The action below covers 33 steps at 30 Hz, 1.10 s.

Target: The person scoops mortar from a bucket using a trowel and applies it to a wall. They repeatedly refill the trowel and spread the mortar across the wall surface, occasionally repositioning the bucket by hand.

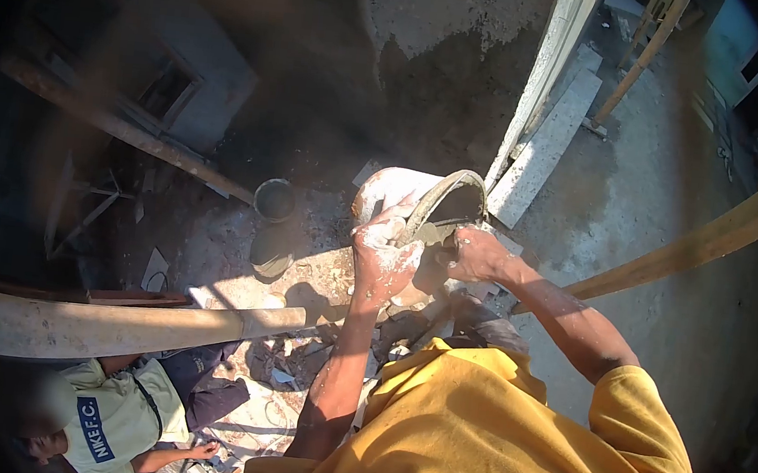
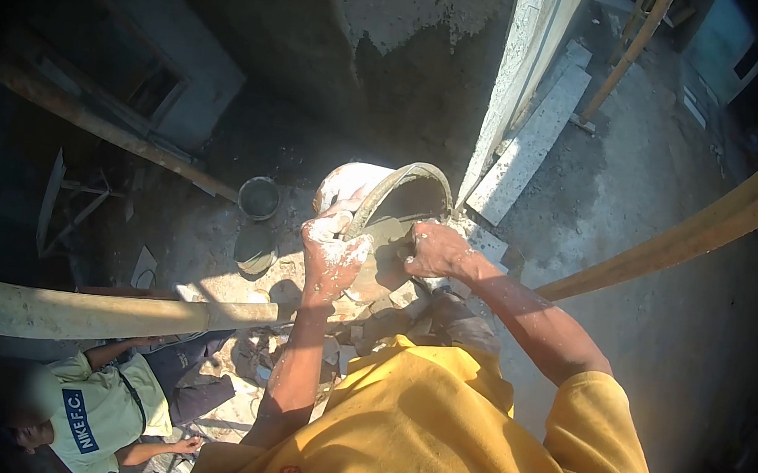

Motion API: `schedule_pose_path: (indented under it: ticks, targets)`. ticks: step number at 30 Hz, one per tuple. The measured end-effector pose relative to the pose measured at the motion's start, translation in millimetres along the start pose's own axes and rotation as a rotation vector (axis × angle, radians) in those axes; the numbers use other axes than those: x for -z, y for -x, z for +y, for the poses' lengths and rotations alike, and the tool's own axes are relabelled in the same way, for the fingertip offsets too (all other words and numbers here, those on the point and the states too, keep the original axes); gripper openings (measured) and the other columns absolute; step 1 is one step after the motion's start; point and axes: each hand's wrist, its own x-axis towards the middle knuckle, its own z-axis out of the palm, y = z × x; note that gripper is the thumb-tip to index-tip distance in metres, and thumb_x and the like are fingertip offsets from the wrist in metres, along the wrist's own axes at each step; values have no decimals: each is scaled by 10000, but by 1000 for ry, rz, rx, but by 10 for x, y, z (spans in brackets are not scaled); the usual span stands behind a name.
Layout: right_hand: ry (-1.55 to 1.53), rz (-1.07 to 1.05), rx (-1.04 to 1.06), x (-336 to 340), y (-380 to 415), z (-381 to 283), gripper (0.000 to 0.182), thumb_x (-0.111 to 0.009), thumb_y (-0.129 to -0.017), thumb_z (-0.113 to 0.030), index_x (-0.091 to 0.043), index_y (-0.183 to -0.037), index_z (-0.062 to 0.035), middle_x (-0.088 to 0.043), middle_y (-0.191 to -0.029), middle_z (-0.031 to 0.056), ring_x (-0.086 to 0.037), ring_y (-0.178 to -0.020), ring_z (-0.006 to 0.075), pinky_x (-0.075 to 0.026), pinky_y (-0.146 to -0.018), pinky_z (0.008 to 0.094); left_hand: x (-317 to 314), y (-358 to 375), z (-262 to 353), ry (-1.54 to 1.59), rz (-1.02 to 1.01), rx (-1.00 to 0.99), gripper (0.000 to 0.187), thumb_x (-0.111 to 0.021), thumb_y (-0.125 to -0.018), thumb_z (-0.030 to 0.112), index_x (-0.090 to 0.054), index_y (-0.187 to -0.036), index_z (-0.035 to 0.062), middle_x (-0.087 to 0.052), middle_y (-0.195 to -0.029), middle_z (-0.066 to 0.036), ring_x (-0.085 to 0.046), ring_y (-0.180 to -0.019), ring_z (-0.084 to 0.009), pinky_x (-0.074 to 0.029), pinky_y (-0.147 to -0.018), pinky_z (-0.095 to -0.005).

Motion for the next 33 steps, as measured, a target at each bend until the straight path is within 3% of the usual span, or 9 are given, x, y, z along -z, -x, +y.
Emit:
schedule_pose_path:
  ticks: [6,11,14,17,20,26,27,30,33]
  targets:
    - [-610,-103,-239,-149,13,-397,392,-687,-970,-305,-772,-1090,58,-733,-794,191,-704,-761,269,-550,-721,422,-118,232,-573,-50,275,55,428,-655,-786,-80,-697,-1208,-142,-741,-1220,-184,-686,-1120,-222,-509,-1058,-370]
    - [-590,-158,-252,147,-289,-233,414,-686,-984,-322,-771,-1099,67,-676,-737,115,-651,-719,198,-520,-686,401,-180,609,-1397,125,846,436,149,-645,-873,20,-718,-966,-71,-699,-813,-71,-630,-725,-185,-514,-688,-348]
    - [-29,191,33,675,-583,-377,365,-716,-962,-307,-741,-970,57,-715,-789,229,-704,-719,381,-567,-715,482,7,1070,-1750,236,905,635,208,-672,-892,41,-717,-1064,-68,-729,-950,-89,-661,-833,-182,-545,-741,-350]
    - [261,148,168,1113,-1016,-384,354,-795,-931,-276,-734,-1050,52,-715,-875,261,-748,-853,362,-556,-742,463,56,1941,-2382,23,969,639,332,-647,-867,-12,-654,-1193,-75,-717,-1028,-105,-672,-853,-192,-561,-777,-339]
    - [-81,-39,461,1524,-1336,-576,328,-723,-948,-245,-701,-959,81,-722,-822,233,-697,-750,439,-571,-727,511,-10,2695,-2594,-137,1166,645,306,-637,-822,-19,-671,-1121,-76,-712,-972,-100,-673,-836,-209,-570,-789,-365]
    - [-419,-647,204,2108,-2514,-317,289,-724,-988,-287,-795,-988,-7,-728,-751,77,-650,-647,138,-524,-610,342,-15,2458,-1298,174,1354,812,309,-647,-706,67,-734,-959,-89,-774,-940,-131,-717,-849,-225,-616,-887,-401]
    - [-458,-607,15,2292,-2899,-111,353,-714,-1021,-360,-761,-934,-21,-702,-733,65,-644,-616,152,-524,-550,344,-117,2796,-1429,239,1403,887,369,-660,-710,113,-753,-1004,-90,-797,-1008,-141,-731,-877,-223,-613,-953,-421]
    - [-380,382,30,2859,-3997,572,370,-705,-1014,-420,-703,-1035,-51,-669,-798,27,-625,-644,154,-524,-550,345,-256,2713,-1243,-45,1301,938,371,-659,-723,121,-764,-1018,-78,-794,-987,-106,-726,-891,-196,-596,-917,-377]
    - [-509,382,391,3402,-3321,-351,318,-706,-1042,-388,-746,-1088,-76,-660,-798,9,-593,-647,118,-489,-558,306,-348,2242,-1251,76,1258,940,268,-676,-786,124,-780,-963,-49,-765,-879,-52,-687,-811,-144,-564,-783,-337]
